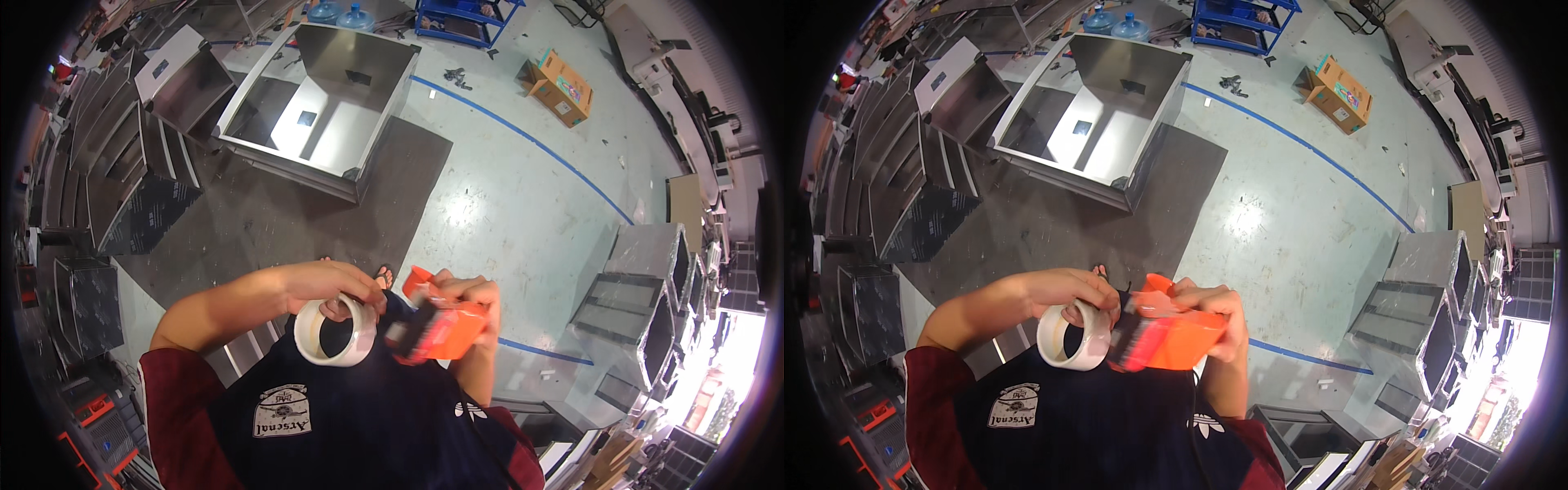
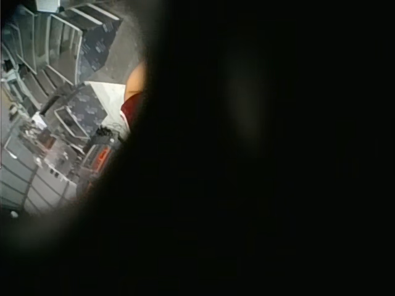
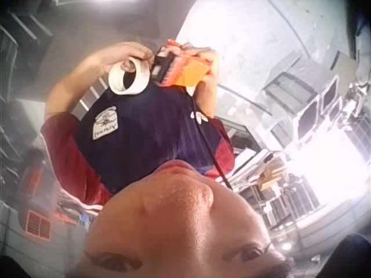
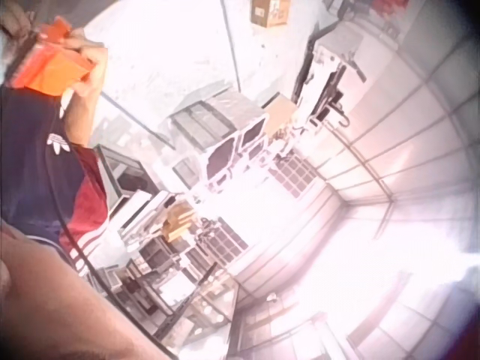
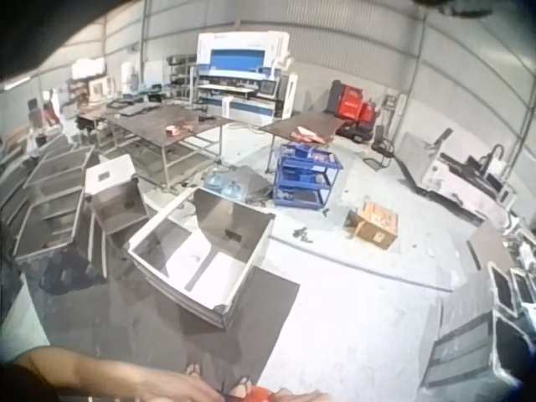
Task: The person cuts white foam sheets with a utility knife and wraps them with clear packing tape using a handheld dispenser. The person places the wrapped foam pieces onto a large white panel in a workshop.
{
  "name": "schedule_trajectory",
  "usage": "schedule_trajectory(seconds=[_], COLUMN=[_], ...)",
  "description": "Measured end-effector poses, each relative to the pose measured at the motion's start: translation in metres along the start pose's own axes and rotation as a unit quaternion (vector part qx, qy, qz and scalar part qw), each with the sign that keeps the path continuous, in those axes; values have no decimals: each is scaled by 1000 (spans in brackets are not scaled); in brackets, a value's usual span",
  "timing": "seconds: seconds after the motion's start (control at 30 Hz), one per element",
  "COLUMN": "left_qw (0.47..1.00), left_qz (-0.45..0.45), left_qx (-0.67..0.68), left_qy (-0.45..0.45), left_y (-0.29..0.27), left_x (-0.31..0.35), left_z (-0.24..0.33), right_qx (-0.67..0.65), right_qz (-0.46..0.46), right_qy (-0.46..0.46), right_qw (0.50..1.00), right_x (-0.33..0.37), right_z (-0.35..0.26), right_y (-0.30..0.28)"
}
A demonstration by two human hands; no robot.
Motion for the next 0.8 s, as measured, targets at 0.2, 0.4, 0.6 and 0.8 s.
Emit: schedule_trajectory(seconds=[0.2,0.4,0.6,0.8], left_qw=[956,920,892,588], left_qz=[222,252,334,452], left_qx=[-51,-194,-266,-582], left_qy=[184,227,151,331], left_y=[-34,-10,-110,-138], left_x=[2,54,14,-162], left_z=[0,5,37,191], right_qx=[-87,10,-29,-22], right_qz=[298,360,437,516], right_qy=[-81,-6,-33,-126], right_qw=[947,933,898,847], right_x=[76,156,216,280], right_z=[-42,-72,-68,-84], right_y=[-126,-186,-218,-232])
Point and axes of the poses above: each hand's wrist, its own x-axis away from the middle knuckle, its own y-axis out of the palm, z = x × y, the point moved 10 cm from there along -x, towards the middle knuckle, and after that the axes turned 6 degrees about -z, right-handed, at the moved point
